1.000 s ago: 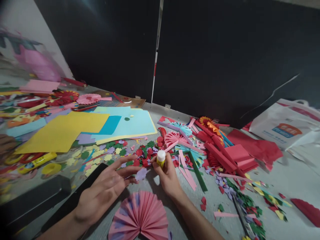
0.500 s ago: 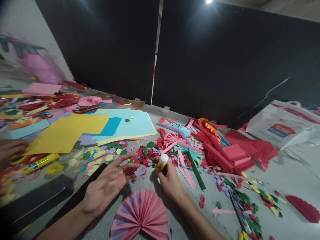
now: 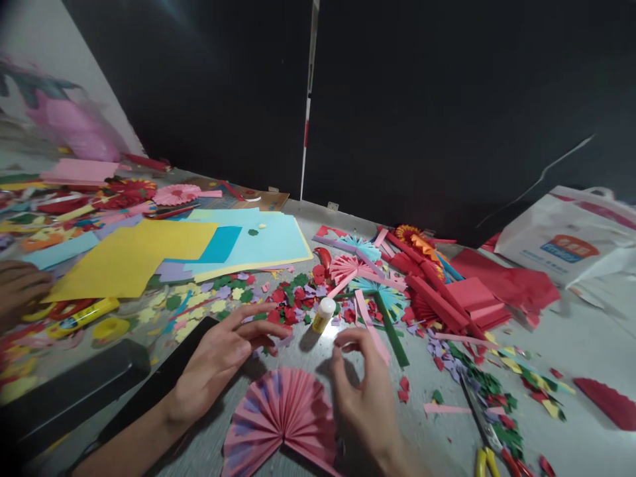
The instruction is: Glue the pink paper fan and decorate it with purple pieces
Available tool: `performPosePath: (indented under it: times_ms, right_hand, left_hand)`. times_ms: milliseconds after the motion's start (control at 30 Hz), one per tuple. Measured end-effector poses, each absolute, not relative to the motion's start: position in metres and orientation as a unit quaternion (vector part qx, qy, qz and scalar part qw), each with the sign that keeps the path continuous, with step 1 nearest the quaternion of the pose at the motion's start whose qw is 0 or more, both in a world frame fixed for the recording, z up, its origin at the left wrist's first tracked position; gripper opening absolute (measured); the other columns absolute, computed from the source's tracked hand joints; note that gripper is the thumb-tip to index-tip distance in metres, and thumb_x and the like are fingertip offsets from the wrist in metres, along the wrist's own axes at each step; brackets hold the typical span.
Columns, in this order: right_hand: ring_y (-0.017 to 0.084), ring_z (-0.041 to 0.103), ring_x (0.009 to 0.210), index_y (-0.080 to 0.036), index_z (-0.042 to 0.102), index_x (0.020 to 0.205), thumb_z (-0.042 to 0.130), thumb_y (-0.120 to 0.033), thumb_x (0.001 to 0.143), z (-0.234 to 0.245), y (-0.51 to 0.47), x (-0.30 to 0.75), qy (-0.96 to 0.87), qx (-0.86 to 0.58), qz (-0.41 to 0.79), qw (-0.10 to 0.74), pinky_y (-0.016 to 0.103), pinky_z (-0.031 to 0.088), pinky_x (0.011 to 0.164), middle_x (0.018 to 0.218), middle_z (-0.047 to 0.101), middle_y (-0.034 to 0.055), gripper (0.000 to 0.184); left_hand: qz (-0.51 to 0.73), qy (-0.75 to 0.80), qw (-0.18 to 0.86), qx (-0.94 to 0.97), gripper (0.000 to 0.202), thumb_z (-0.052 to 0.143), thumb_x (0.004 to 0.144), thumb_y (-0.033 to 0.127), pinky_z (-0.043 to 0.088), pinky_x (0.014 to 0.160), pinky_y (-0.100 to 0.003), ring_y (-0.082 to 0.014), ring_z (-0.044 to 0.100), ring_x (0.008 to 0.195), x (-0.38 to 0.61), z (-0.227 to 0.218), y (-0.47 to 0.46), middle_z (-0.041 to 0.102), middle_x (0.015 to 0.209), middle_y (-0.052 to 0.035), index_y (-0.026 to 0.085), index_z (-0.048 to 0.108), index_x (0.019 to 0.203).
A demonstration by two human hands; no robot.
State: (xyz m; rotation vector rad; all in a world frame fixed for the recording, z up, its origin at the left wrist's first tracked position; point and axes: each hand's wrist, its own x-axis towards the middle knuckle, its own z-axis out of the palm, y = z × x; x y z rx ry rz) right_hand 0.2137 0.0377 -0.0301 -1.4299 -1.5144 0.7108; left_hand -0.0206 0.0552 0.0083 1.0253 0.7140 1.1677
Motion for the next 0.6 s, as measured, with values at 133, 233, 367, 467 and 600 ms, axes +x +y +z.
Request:
performPosePath:
  times_ms: [133,233,367,467,600]
  right_hand:
    - [0.025,0.064,0.091,-0.023,0.063,0.104,0.063,-0.035,0.094,-0.024,0.033,0.205,-0.676,-0.541,0.392,0.312,0.041,0.05,0.081,0.1,0.068,0.0069,0.015]
    - [0.025,0.062,0.091,-0.023,0.066,0.101,0.069,-0.034,0.09,-0.024,0.038,0.198,-0.695,-0.535,0.389,0.284,0.041,0.049,0.08,0.099,0.066,0.0069,0.015]
    - [0.027,0.059,0.099,-0.023,0.069,0.096,0.071,-0.031,0.089,-0.022,0.037,0.195,-0.716,-0.506,0.397,0.271,0.043,0.047,0.085,0.104,0.063,0.0082,0.011]
    - [0.027,0.057,0.098,-0.021,0.066,0.089,0.072,-0.024,0.086,-0.021,0.035,0.193,-0.72,-0.497,0.399,0.273,0.043,0.046,0.085,0.101,0.061,0.0077,0.007]
    - [0.024,0.057,0.093,-0.021,0.059,0.08,0.068,-0.013,0.084,-0.022,0.036,0.194,-0.717,-0.488,0.419,0.268,0.04,0.045,0.082,0.093,0.061,0.0047,0.013]
  left_hand:
    - [0.46,0.308,0.672,0.492,0.036,0.052,0.097,0.034,0.048,0.094,-0.044,-0.0306,0.066,0.109,-0.022,0.007,0.052,0.077,0.114,-0.0034,0.028,0.065,0.131]
    - [0.456,0.31,0.657,0.514,0.04,0.052,0.098,0.04,0.046,0.098,-0.044,-0.031,0.066,0.112,-0.025,0.003,0.051,0.076,0.119,-0.0088,0.026,0.062,0.134]
    - [0.441,0.312,0.639,0.547,0.043,0.052,0.099,0.041,0.045,0.102,-0.046,-0.0322,0.065,0.116,-0.026,-0.002,0.049,0.074,0.121,-0.014,0.022,0.059,0.137]
    - [0.433,0.311,0.616,0.58,0.044,0.057,0.097,0.034,0.046,0.103,-0.047,-0.031,0.065,0.115,-0.025,-0.005,0.048,0.072,0.124,-0.0135,0.025,0.055,0.14]
    - [0.441,0.331,0.578,0.602,0.043,0.057,0.096,0.022,0.047,0.107,-0.048,-0.0284,0.067,0.114,-0.023,-0.008,0.05,0.073,0.121,-0.0124,0.025,0.055,0.139]
